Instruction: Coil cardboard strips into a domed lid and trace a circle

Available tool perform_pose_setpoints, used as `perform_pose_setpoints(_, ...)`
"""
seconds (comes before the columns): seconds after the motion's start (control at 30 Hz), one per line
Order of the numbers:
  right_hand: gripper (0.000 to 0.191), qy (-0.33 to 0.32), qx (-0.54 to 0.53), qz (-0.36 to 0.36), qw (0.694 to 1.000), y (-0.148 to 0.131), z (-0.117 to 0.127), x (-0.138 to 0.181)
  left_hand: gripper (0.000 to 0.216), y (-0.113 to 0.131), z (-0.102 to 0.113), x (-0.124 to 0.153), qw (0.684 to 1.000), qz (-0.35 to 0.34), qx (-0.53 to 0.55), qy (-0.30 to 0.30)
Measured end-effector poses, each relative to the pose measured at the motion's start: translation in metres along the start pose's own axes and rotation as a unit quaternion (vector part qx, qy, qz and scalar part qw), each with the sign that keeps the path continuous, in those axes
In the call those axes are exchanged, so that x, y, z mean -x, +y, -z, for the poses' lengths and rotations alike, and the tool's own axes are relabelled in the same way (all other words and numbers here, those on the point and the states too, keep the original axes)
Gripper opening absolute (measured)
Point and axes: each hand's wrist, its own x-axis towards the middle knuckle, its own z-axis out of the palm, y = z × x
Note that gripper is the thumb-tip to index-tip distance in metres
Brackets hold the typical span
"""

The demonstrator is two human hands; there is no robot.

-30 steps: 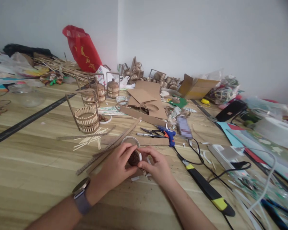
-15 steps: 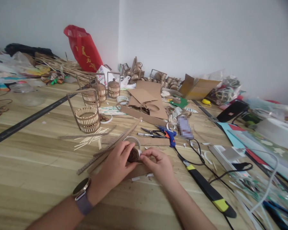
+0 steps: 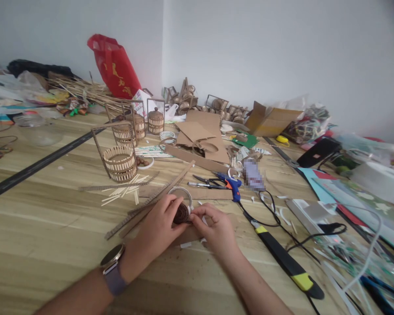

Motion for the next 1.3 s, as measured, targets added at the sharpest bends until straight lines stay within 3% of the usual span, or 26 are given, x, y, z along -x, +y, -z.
perform_pose_setpoints(0.23, 0.011, -0.005, 0.026, 0.022, 0.999, 0.0015, -0.0009, 0.0003, 0.044, -0.0017, -0.0027, 0.0019, 0.999, 0.029, 0.020, -0.019)
perform_pose_setpoints(0.7, 0.014, -0.009, 0.092, 0.061, 0.994, 0.0023, -0.0037, 0.0039, 0.041, 0.0010, -0.0008, 0.0017, 0.999, 0.024, -0.006, -0.035)
perform_pose_setpoints(1.3, 0.014, 0.001, 0.113, 0.046, 0.992, 0.0027, -0.0083, 0.0064, 0.035, 0.0005, -0.0041, 0.0034, 0.998, 0.050, 0.031, -0.035)
